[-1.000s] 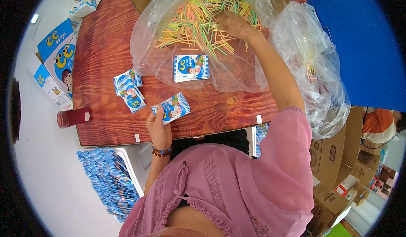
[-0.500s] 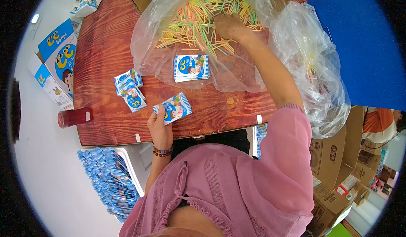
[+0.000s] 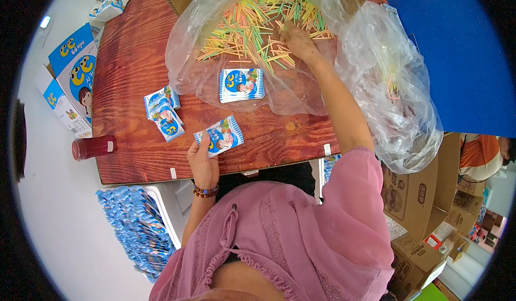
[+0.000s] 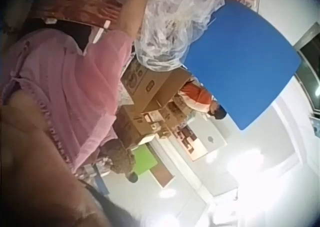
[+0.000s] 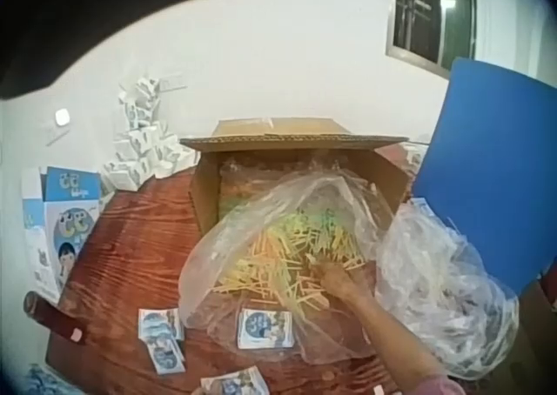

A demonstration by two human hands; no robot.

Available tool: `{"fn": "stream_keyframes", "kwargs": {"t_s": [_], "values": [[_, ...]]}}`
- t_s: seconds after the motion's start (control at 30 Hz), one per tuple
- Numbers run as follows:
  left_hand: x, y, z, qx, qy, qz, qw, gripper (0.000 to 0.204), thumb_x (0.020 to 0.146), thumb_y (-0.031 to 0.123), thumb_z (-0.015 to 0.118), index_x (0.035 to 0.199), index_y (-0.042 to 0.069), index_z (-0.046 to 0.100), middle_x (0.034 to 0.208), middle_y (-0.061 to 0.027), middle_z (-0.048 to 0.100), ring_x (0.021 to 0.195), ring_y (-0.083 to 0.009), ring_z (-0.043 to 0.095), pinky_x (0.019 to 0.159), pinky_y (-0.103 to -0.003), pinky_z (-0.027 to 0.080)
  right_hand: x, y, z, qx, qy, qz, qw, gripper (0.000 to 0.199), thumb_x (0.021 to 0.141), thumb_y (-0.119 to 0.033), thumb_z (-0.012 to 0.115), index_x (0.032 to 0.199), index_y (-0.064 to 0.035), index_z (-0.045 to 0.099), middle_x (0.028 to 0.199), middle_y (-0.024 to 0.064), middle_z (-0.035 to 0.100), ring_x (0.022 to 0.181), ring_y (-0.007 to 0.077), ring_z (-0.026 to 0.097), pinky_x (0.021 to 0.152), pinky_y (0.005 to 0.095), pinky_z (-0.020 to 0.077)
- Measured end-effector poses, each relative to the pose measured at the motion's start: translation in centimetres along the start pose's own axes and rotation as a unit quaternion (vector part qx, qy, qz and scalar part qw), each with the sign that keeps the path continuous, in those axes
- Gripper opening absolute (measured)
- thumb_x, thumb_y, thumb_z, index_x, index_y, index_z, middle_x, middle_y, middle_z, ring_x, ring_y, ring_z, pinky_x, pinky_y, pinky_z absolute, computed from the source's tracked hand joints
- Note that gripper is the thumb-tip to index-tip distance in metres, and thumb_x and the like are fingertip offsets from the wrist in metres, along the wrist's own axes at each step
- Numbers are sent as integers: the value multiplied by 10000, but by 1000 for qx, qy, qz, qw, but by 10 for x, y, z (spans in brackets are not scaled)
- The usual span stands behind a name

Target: Sort and stack small blue packets onto a table while reaching into a plastic bag containing toothpicks.

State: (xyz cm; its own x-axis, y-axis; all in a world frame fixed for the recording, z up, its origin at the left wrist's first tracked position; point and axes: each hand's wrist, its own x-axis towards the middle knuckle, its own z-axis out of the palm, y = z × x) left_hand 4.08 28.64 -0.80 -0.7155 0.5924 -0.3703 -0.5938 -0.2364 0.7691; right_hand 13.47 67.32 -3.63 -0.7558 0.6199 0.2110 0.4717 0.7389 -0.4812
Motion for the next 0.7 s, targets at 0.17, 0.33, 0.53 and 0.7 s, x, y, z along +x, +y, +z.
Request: {"fn": "stream_keyframes", "kwargs": {"t_s": [0.17,0.33,0.53,0.7], "values": [[0,0,-3,-3,6,0,1000,137,926,105,583,965,-11,643,956,-86,681,828,-130,654,766,-272,530,8,-27,-2,21,-17,53,998,236,933,-209,466,1078,-31,520,1009,186,613,958,360,598,806,462,463],[1,2,2,-4,5,-8,1000,148,924,102,590,974,-24,650,953,-77,684,816,-103,643,740,-245,508,-3,-15,6,-42,-6,-17,999,333,910,-246,524,1189,-64,512,1122,163,590,1086,342,543,898,424,440],[0,5,-2,-3,11,0,1000,147,924,99,589,976,-25,650,954,-77,684,823,-104,643,740,-248,509,-7,-37,-24,-135,-56,-5,989,577,819,-302,616,1322,-75,448,1346,145,455,1243,356,414,1031,465,352],[2,2,-4,-7,6,-5,1000,146,924,96,588,977,-24,651,956,-77,684,826,-103,643,742,-250,509,-6,-27,-29,-144,-139,-46,979,560,780,-260,627,1265,-21,480,1253,213,485,1193,373,461,992,449,399]]}}
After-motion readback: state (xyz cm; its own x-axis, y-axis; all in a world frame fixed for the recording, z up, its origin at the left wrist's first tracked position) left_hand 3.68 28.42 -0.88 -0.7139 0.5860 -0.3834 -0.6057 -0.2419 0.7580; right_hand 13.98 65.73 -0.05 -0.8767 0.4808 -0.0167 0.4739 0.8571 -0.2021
